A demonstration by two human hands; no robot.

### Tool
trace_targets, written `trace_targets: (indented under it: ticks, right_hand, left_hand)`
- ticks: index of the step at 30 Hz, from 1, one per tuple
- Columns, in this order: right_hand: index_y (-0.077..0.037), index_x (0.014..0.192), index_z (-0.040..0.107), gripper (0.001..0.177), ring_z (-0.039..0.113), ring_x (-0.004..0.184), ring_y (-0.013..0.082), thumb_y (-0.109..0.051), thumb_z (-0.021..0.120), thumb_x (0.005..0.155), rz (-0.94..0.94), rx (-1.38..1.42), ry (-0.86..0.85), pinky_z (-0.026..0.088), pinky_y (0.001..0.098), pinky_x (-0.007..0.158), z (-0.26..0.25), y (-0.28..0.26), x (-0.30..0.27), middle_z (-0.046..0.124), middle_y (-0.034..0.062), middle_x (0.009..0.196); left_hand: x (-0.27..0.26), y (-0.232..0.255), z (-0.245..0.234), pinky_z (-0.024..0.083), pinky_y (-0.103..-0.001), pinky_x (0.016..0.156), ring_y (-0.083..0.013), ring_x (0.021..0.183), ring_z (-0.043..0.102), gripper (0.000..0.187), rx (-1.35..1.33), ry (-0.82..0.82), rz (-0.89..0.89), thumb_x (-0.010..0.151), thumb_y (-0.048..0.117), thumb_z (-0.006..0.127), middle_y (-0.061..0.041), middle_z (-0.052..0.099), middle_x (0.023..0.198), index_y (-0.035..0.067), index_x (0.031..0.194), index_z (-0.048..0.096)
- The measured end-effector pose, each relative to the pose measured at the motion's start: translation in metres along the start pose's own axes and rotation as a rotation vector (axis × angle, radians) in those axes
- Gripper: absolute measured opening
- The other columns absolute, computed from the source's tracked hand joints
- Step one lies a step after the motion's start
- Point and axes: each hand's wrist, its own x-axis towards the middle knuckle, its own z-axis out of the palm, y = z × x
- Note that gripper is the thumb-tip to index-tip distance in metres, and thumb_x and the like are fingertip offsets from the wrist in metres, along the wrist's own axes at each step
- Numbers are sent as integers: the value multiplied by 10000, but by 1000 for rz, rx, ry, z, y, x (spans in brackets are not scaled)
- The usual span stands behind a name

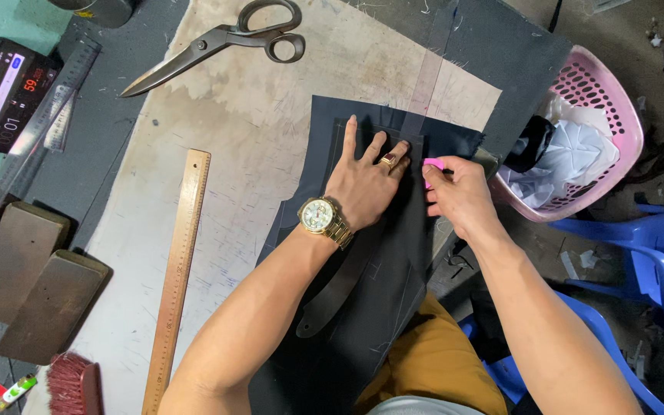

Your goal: The person marks lines on dark blue fabric using a ruler and a piece of tailor's chalk, then picks up and aligns a second piece of black fabric against the marked piece on a workspace.

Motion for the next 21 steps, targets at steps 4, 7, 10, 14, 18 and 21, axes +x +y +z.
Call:
trace_targets:
  ticks: [4, 7, 10, 14, 18, 21]
  right_hand:
    - [-19, 1176, 703, 257, 715, 695, 264, -216, 678, 1013, -72, -81, -14, 640, 426, 504, 4, 7, 6, 683, 203, 868]
    - [-20, 1175, 716, 256, 720, 693, 274, -205, 686, 1001, -34, -75, -11, 641, 442, 506, 4, -3, -16, 691, 209, 864]
    - [-16, 1213, 709, 293, 710, 704, 263, -198, 687, 984, 50, -54, -11, 643, 442, 519, 9, -13, -46, 679, 191, 884]
    - [64, 1215, 687, 301, 648, 659, 241, -126, 639, 987, 54, -38, -33, 626, 437, 484, 13, 65, -19, 630, 203, 806]
    - [105, 1230, 665, 326, 640, 684, 262, -120, 637, 996, 46, -51, -36, 614, 477, 479, 14, 57, -29, 635, 244, 822]
    - [59, 1154, 718, 258, 673, 668, 274, -117, 645, 980, 72, -22, -66, 627, 490, 491, 18, 50, -42, 665, 245, 810]
  left_hand:
    - [0, 0, -4, -70, -813, 1168, -396, 1520, 297, 535, -8, -29, -8, 988, 140, 526, -26, 361, 1657, 139, 1520, 472]
    - [1, 1, -6, -83, -816, 1161, -404, 1526, 281, 561, 8, -66, -5, 978, 127, 546, -28, 334, 1671, 124, 1532, 455]
    - [2, 0, -7, -92, -821, 1156, -407, 1531, 269, 575, 7, -88, -8, 971, 122, 556, -34, 317, 1677, 117, 1535, 445]
    - [2, 0, -8, -86, -822, 1155, -406, 1532, 275, 555, 6, -86, -2, 973, 135, 565, -40, 330, 1672, 119, 1519, 468]
    - [1, 0, -8, -80, -820, 1158, -409, 1535, 259, 600, 20, -98, -2, 956, 154, 599, -33, 310, 1681, 111, 1535, 446]
    - [0, 1, -7, -83, -820, 1156, -409, 1537, 251, 629, 18, -101, -7, 941, 152, 621, -31, 303, 1685, 116, 1541, 439]
